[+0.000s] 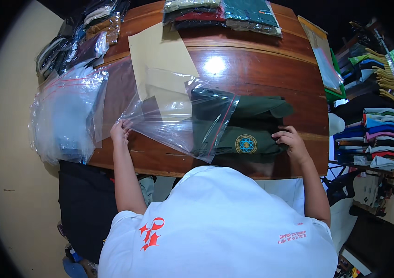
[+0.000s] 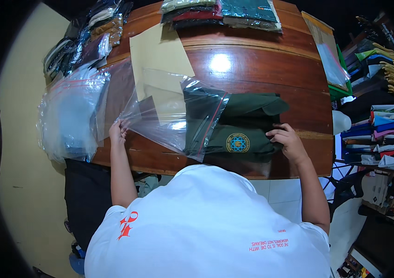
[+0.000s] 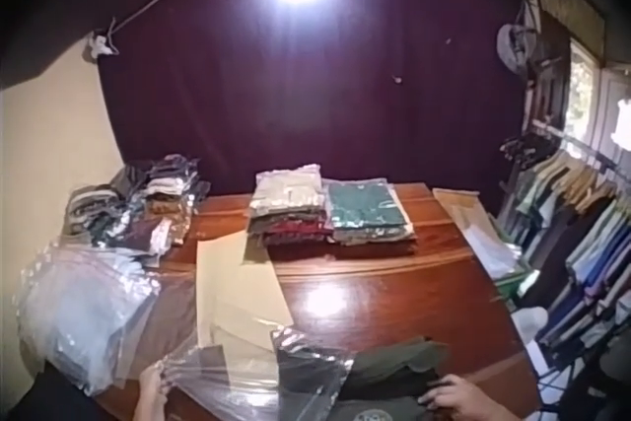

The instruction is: Folding a green utility vest and placing it into a clear plastic bag.

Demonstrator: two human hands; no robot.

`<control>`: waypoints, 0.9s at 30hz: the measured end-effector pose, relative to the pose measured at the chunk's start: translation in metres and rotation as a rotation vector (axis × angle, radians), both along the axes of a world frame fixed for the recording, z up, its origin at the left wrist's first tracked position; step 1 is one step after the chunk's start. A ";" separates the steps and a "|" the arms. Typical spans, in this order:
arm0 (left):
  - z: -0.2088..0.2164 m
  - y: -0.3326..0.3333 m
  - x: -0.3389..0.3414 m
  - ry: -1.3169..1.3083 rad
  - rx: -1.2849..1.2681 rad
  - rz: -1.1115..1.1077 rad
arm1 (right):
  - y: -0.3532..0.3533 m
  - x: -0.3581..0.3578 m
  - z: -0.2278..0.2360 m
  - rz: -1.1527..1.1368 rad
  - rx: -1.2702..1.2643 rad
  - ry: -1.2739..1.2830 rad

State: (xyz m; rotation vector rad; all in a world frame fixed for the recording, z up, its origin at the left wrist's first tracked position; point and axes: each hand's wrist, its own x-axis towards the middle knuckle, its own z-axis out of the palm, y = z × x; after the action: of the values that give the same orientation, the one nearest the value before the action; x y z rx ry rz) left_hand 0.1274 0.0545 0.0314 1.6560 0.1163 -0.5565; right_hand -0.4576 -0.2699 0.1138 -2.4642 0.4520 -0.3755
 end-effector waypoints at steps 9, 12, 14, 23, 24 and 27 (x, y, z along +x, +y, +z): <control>-0.008 0.013 0.019 -0.024 -0.006 0.075 | -0.001 -0.011 0.005 -0.077 -0.020 0.023; -0.009 0.013 0.015 -0.028 0.111 0.069 | 0.009 -0.009 0.006 -0.110 0.006 0.005; -0.002 0.010 0.006 -0.034 0.220 0.042 | 0.016 -0.007 0.013 -0.040 -0.029 0.092; 0.080 -0.105 -0.081 -1.335 0.303 -0.504 | -0.026 -0.010 0.041 -0.496 0.302 -0.092; 0.082 -0.128 -0.091 -1.382 0.308 -0.598 | -0.030 0.000 0.023 -0.603 0.322 -0.089; 0.073 -0.198 -0.118 -1.438 0.184 -0.952 | -0.037 0.039 -0.039 -0.504 0.821 -0.400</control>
State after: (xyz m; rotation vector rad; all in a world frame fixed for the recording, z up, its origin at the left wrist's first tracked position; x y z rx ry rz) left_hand 0.0097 -0.1431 0.1046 1.8644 -1.7544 0.0999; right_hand -0.4186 -0.3073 0.0746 -1.4227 0.8480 -0.7010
